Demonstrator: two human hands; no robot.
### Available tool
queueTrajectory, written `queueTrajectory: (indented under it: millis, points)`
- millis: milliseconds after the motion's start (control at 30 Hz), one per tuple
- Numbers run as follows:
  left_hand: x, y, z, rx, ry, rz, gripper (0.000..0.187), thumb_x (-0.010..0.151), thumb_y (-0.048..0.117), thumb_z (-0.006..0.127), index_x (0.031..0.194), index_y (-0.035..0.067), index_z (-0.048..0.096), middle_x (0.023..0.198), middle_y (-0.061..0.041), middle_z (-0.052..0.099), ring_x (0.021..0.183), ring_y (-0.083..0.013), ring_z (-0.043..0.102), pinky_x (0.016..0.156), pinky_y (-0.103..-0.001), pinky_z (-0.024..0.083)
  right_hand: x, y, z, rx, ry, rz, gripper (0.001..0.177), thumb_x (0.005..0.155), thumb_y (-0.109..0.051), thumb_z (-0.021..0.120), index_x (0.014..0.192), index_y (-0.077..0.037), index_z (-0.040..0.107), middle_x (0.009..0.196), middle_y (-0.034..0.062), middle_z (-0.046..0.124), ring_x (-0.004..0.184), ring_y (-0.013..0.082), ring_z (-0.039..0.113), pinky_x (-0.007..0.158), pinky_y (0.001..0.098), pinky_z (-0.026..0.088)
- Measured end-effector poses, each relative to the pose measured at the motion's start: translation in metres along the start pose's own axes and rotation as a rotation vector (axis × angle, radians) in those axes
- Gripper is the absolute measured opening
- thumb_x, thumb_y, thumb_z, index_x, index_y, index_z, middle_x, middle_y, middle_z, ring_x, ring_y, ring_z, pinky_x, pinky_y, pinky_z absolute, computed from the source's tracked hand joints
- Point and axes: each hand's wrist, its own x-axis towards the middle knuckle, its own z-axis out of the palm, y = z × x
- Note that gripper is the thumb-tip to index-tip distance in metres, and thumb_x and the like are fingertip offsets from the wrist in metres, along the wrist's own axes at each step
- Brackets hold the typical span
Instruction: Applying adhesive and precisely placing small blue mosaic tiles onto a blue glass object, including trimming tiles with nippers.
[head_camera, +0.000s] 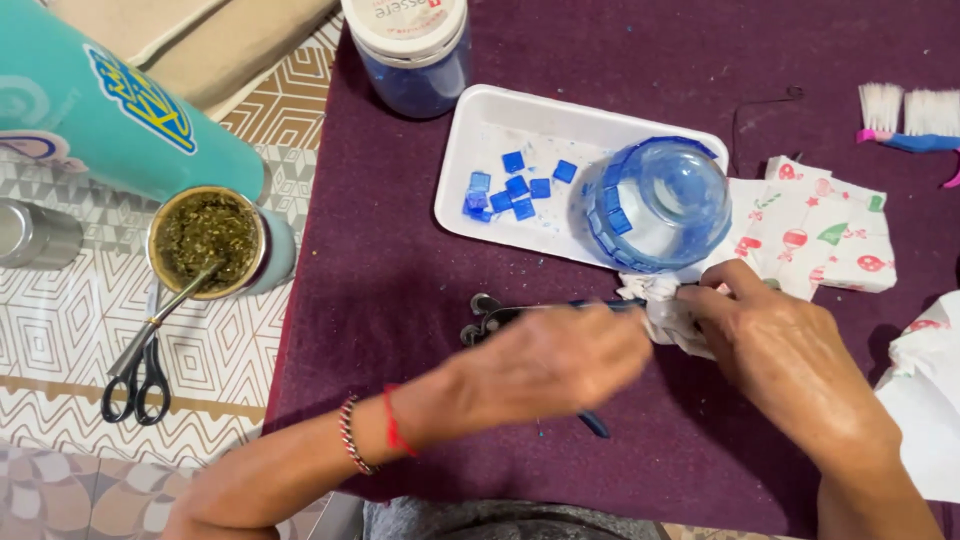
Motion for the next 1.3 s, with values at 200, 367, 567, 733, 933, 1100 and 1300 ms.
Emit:
queueTrajectory:
  millis: [200,367,567,733,933,1100,1300]
  points:
    - [-0.014,-0.083,-0.009,0.159,0.040,-0.558,0.021,0.099,0.002,0.051,0.109,-0.002,0.069,0.101,-0.018,0.063,0.081,-0.0329,0.061,0.044,-0.043,0.054,-0.024,-0.030,0.001,-0.369,0.364,0.050,0.024,0.099,-0.038,0.060,0.121,-0.027,0.058,0.102,-0.0053,0.061,0.060,0.0224,0.069,0.043,0.0371,0.056]
    - [-0.028,-0.117,0.025,0.225,-0.049,-0.743,0.016,0.092,0.007,0.059,0.086,0.006,0.075,0.098,-0.011,0.056,0.089,-0.0353,0.052,0.072,-0.049,0.049,-0.007,-0.063,0.010,0.032,0.398,-0.374,0.042,0.092,-0.038,0.067,0.125,-0.012,0.061,0.115,0.0038,0.067,0.077,0.0227,0.071,0.054,0.0390,0.057]
    - [-0.033,-0.111,0.022,0.141,-0.124,-0.747,0.030,0.081,-0.008,0.057,0.093,0.010,0.078,0.104,-0.012,0.056,0.095,-0.0359,0.052,0.076,-0.048,0.045,0.012,-0.081,0.011,0.015,0.366,-0.434,0.071,0.085,-0.057,0.069,0.133,-0.006,0.055,0.128,0.0129,0.059,0.097,0.0318,0.065,0.079,0.0452,0.054]
    - [-0.037,-0.102,0.022,0.124,-0.114,-0.719,0.018,0.086,0.023,0.076,0.103,0.017,0.079,0.111,-0.011,0.055,0.100,-0.0345,0.052,0.078,-0.051,0.045,0.020,-0.093,0.024,-0.094,0.240,-0.405,0.120,0.069,-0.092,0.069,0.147,-0.004,0.044,0.138,0.0172,0.051,0.118,0.0365,0.056,0.093,0.0523,0.050]
    - [-0.035,-0.102,0.035,0.166,-0.085,-0.669,0.016,0.079,0.026,0.086,0.084,0.014,0.079,0.113,-0.008,0.056,0.103,-0.0318,0.050,0.082,-0.046,0.043,0.017,-0.093,0.030,-0.282,0.251,-0.354,0.140,0.047,-0.099,0.078,0.152,-0.012,0.043,0.126,0.0114,0.056,0.113,0.0309,0.060,0.099,0.0486,0.047]
    - [-0.029,-0.104,0.039,0.246,-0.084,-0.642,0.014,0.075,0.020,0.081,0.079,0.008,0.077,0.113,-0.004,0.060,0.103,-0.0307,0.051,0.085,-0.045,0.042,0.025,-0.088,0.028,-0.304,0.238,-0.430,0.118,0.054,-0.076,0.078,0.139,0.002,0.051,0.110,0.0128,0.060,0.098,0.0312,0.062,0.082,0.0442,0.054]
    - [-0.031,-0.107,0.040,0.300,-0.096,-0.511,0.009,0.080,0.017,0.072,0.077,0.010,0.078,0.108,-0.001,0.061,0.101,-0.0291,0.050,0.076,-0.044,0.040,0.036,-0.080,0.012,-0.149,0.093,-0.474,0.089,0.077,-0.057,0.073,0.139,0.002,0.048,0.113,0.0141,0.055,0.093,0.0313,0.063,0.067,0.0470,0.060]
